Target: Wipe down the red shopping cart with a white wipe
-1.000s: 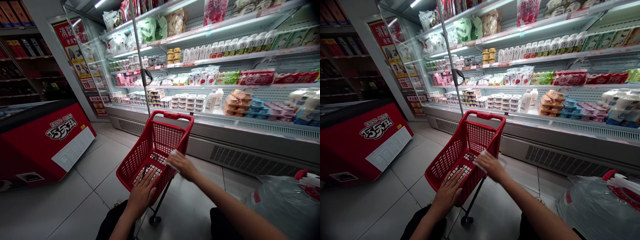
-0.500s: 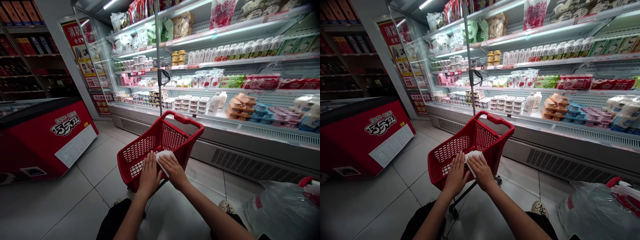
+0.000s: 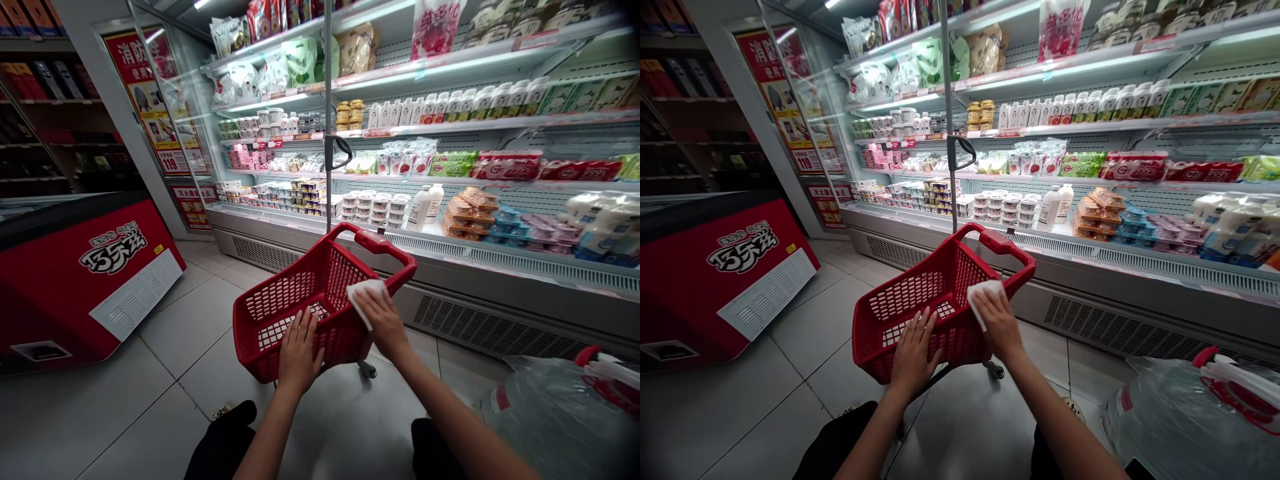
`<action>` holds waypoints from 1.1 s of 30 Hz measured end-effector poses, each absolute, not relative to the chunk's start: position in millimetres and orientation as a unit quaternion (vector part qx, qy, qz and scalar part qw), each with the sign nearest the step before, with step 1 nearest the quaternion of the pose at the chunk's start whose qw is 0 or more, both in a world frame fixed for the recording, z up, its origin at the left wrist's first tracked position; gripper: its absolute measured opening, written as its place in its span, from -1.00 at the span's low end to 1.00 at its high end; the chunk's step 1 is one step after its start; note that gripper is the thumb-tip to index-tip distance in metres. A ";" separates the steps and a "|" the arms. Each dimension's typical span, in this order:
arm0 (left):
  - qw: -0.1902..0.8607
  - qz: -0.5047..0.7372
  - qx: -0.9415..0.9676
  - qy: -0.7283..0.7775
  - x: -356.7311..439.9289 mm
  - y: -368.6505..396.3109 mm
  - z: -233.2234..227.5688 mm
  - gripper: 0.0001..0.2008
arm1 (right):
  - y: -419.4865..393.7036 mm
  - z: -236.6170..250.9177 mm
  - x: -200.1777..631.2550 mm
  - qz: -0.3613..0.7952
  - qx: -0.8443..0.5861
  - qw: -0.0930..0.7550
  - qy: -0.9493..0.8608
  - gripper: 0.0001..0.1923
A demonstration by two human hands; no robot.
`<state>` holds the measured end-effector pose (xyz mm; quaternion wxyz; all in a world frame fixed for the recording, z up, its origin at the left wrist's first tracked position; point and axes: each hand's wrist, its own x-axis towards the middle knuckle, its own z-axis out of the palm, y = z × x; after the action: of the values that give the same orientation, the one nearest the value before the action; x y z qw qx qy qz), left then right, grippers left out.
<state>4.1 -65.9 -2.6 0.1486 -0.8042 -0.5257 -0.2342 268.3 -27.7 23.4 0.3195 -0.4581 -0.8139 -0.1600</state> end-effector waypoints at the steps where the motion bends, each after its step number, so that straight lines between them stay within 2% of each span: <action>1: 0.146 -0.231 -0.805 -0.527 6.9 -66.4 -3.5 -0.17 | -34.2 16.1 249.5 -0.151 -0.438 0.318 -0.828 -0.13; 4: 0.141 -0.223 -0.810 -0.524 11.2 -70.0 -5.7 -0.18 | -50.6 0.3 206.1 -0.127 -0.399 0.309 -0.854 -0.20; 6: 0.141 -0.222 -0.812 -0.520 11.9 -73.3 -6.4 -0.18 | -53.6 0.4 205.8 -0.120 -0.378 0.295 -0.869 -0.23; 9: 0.145 -0.221 -0.814 -0.517 14.1 -78.0 -6.3 -0.18 | -43.5 16.2 252.7 -0.138 -0.379 0.288 -0.869 -0.22; 12: 0.153 -0.222 -0.810 -0.521 21.1 -81.4 -5.7 -0.18 | -30.0 36.8 315.7 -0.173 -0.454 0.286 -0.826 -0.17; 15: 0.159 -0.229 -0.798 -0.535 31.5 -83.8 -5.0 -0.16 | -30.5 41.2 339.1 -0.192 -0.499 0.290 -0.794 -0.13; 18: 0.157 -0.235 -0.789 -0.545 39.2 -85.2 -5.0 -0.14 | -45.5 20.8 308.7 -0.181 -0.508 0.309 -0.783 -0.14; 21: 0.147 -0.240 -0.792 -0.541 39.0 -85.0 -6.0 -0.09 | -61.7 -5.2 261.2 -0.149 -0.447 0.303 -0.828 -0.17; 24: 0.143 -0.239 -0.797 -0.536 32.8 -83.6 -6.9 -0.06 | -65.3 -11.3 245.2 -0.135 -0.392 0.280 -0.866 -0.19; 28: 0.150 -0.235 -0.802 -0.528 27.4 -81.4 -6.7 -0.10 | -46.9 12.9 296.3 -0.163 -0.386 0.247 -0.874 -0.17; 33: 0.153 -0.252 -0.802 -0.520 32.7 -79.2 -8.7 -0.16 | -21.6 44.0 376.8 -0.210 -0.503 0.273 -0.792 -0.01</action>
<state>32.7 -79.2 -8.7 0.1535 -0.8016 -0.5199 -0.2522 376.8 -21.6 44.0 0.2731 -0.5034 -0.7924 -0.2102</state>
